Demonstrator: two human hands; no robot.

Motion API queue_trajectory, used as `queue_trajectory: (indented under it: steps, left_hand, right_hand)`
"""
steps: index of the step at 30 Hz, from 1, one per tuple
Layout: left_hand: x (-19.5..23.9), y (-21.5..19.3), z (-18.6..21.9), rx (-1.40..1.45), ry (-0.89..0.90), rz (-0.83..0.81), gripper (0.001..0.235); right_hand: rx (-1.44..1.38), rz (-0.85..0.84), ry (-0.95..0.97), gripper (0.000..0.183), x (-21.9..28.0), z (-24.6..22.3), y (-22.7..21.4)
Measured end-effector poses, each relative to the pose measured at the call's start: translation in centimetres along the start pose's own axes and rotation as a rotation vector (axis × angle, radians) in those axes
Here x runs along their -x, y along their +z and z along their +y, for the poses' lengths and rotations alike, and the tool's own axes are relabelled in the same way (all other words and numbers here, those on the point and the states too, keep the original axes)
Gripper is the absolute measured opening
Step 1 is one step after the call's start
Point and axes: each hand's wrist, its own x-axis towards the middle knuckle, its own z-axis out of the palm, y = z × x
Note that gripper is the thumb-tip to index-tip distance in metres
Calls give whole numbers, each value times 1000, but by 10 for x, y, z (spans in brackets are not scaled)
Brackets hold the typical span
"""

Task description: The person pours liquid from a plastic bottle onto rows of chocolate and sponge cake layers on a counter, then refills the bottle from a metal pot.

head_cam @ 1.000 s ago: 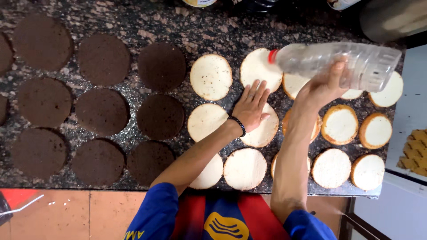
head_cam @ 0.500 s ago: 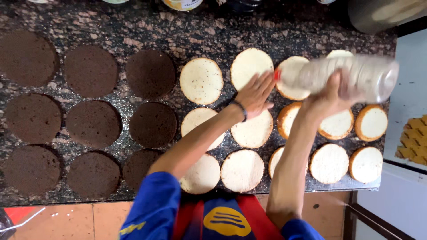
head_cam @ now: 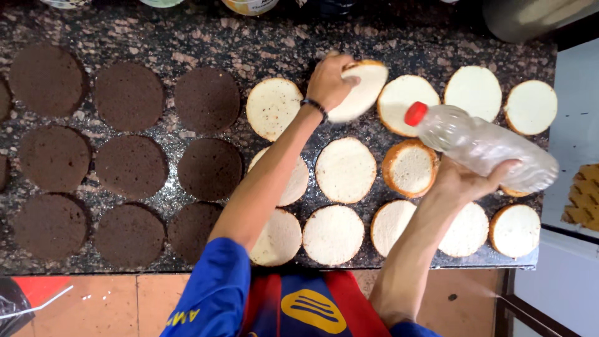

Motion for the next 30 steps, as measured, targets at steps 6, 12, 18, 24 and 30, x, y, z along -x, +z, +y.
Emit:
queue_trajectory:
  steps: [6,12,18,24,30]
  left_hand:
    - [88,16,-13,-457,495,-115,39]
    - [128,30,-29,-594,478,-264,80]
    - [127,36,-33,-627,478,-222,80]
    - [108,22,-27,-617,378,-253,82]
    - [7,2,-8,-767,132,-83,85]
  right_hand:
    - [262,-25,-82,90,1,14,24]
    - [299,-185,-147,78,-6,65,50]
    - [255,-269,-199,73,-22,102,78]
    - [323,-319,-143,77,-11,106,80]
    - [233,-248,-171,75,-36,93,69]
